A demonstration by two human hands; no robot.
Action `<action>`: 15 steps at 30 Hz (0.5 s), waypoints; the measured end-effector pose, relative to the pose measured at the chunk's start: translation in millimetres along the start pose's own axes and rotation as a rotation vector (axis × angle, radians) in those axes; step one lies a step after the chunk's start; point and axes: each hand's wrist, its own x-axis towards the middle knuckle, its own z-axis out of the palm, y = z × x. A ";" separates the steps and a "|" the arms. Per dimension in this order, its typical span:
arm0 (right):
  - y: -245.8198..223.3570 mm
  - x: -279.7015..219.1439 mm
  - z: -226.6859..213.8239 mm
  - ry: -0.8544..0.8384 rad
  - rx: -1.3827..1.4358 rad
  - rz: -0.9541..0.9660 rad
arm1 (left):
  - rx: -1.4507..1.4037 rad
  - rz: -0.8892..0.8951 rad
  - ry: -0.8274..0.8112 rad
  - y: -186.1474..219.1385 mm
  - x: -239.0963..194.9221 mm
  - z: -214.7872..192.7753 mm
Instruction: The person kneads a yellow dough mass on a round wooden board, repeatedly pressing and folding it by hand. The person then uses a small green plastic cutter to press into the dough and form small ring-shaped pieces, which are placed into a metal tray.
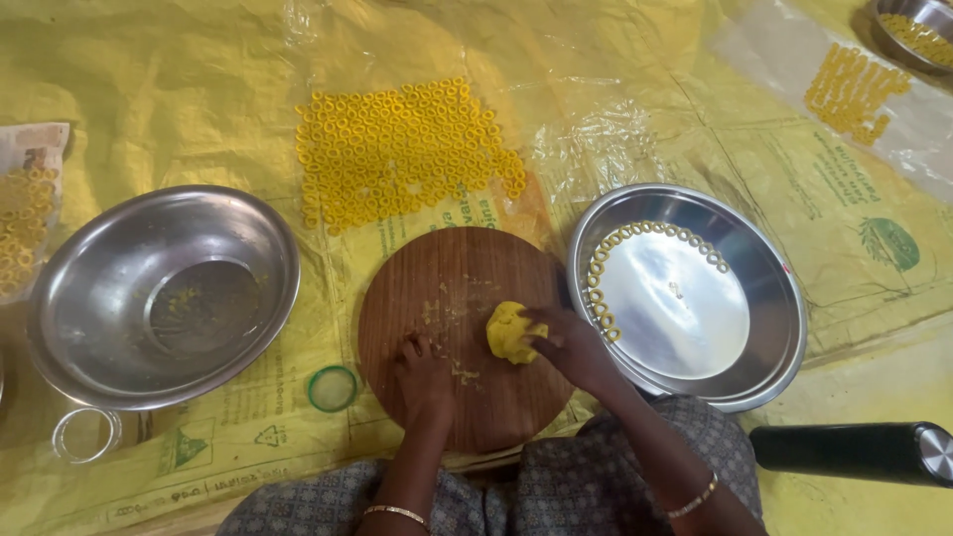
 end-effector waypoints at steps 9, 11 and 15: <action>-31.3 37.1 52.8 0.151 -0.361 -0.261 | 0.121 -0.007 0.091 11.2 8.2 21.7; -30.4 44.3 56.6 0.161 -0.433 -0.242 | 0.319 -0.011 -0.121 18.7 5.8 4.2; -25.5 70.5 56.4 0.185 -0.589 -0.336 | 0.484 0.048 -0.165 21.7 -2.2 -18.7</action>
